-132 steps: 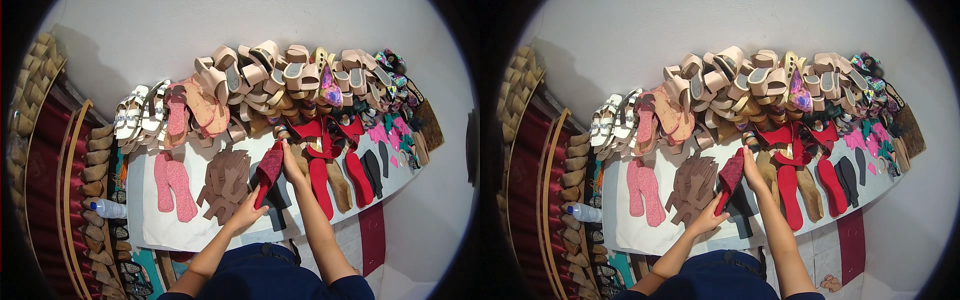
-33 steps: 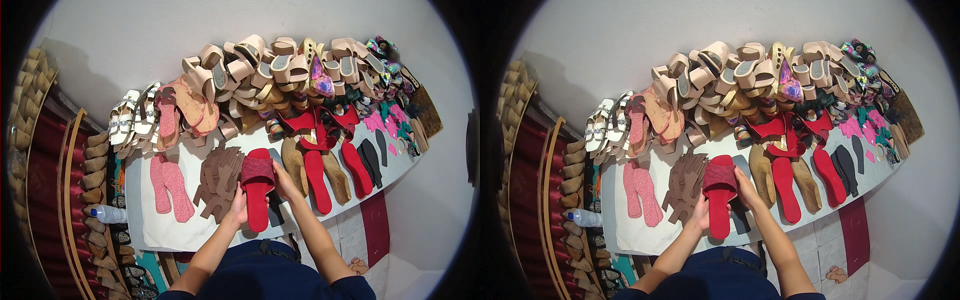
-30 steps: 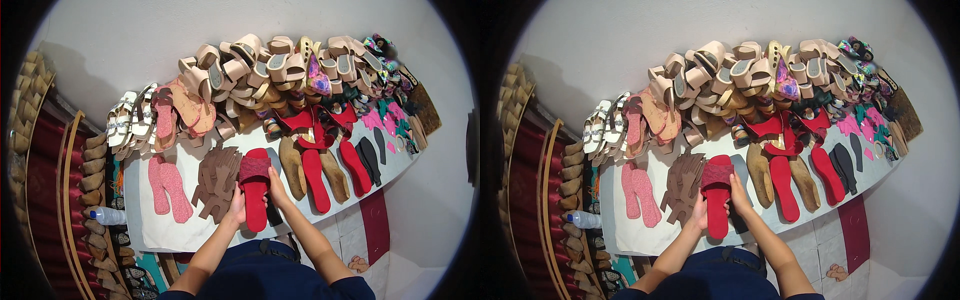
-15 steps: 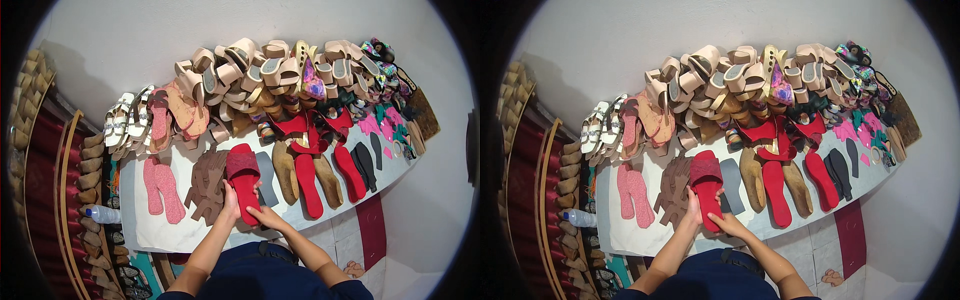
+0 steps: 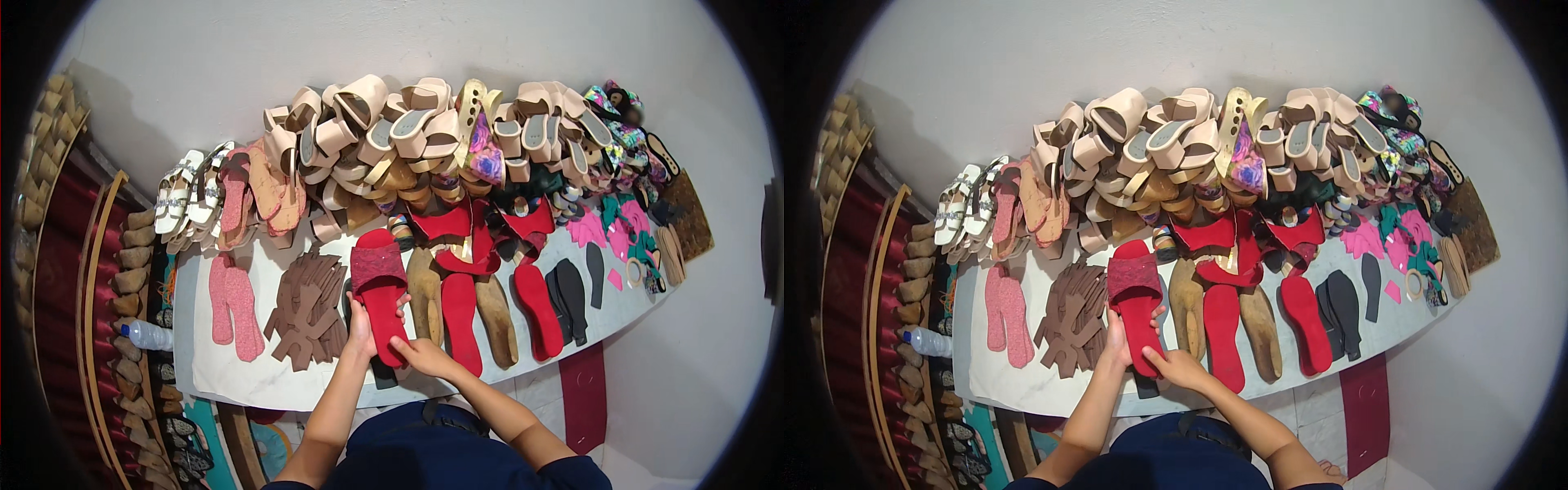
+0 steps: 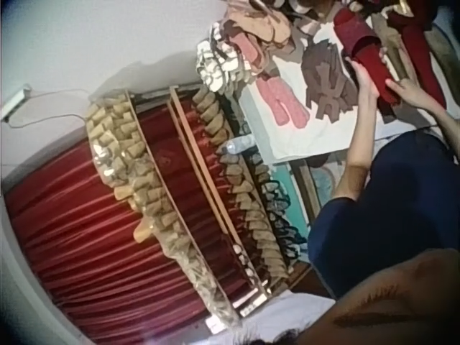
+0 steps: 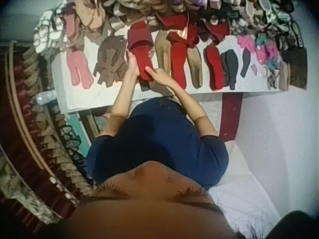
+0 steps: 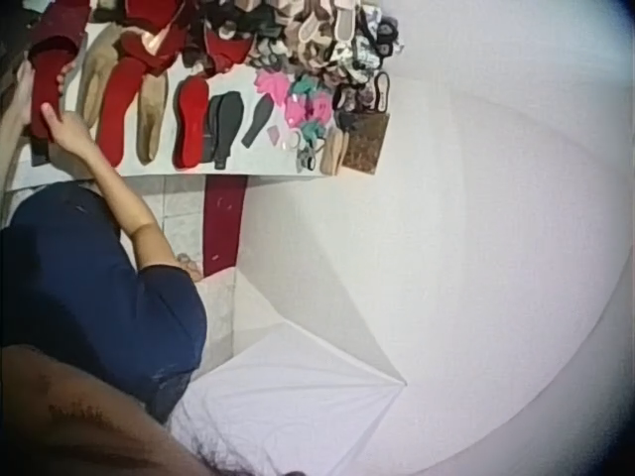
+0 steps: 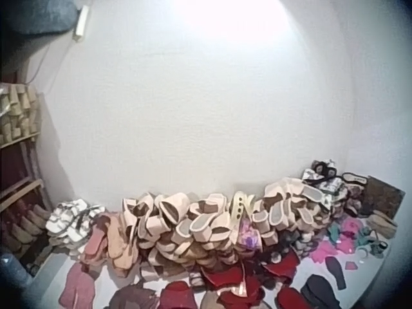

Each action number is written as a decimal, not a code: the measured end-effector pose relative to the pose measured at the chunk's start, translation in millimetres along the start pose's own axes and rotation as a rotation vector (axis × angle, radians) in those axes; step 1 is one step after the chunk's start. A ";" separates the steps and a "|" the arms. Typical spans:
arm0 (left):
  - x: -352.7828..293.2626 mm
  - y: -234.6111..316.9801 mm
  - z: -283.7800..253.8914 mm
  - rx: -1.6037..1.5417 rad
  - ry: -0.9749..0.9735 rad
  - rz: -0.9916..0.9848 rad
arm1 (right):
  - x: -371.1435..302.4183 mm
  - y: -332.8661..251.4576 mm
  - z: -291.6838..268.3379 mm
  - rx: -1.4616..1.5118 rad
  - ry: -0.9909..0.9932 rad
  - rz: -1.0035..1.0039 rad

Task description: Manually assemble shoe components onto a wooden shoe last.

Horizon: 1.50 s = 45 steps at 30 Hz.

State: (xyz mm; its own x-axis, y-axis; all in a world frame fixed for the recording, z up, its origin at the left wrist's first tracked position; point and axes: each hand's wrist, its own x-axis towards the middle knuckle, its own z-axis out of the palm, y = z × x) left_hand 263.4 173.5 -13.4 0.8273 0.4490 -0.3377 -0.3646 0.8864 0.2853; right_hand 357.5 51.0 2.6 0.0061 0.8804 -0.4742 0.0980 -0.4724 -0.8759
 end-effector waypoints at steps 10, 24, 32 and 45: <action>-26.7 -2.9 -29.4 -0.102 0.162 0.199 | 91.8 -54.5 -76.4 -0.712 0.731 -0.503; -46.6 7.0 -42.0 -0.140 0.160 -0.009 | 164.9 -55.8 -78.5 -0.857 0.865 -0.035; -75.7 34.7 -62.8 -0.113 0.001 -0.122 | 54.6 -16.7 -17.0 0.544 0.185 -0.471; -102.4 24.1 -72.4 -0.161 -0.047 -0.193 | -25.2 65.7 74.1 -0.335 0.801 -0.089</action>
State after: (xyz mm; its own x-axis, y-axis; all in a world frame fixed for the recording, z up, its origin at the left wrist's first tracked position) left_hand 139.0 157.1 -36.9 0.9056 0.2677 -0.3290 -0.2586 0.9633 0.0719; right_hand 290.1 -5.2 -49.6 0.6701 0.7369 -0.0892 0.4180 -0.4739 -0.7751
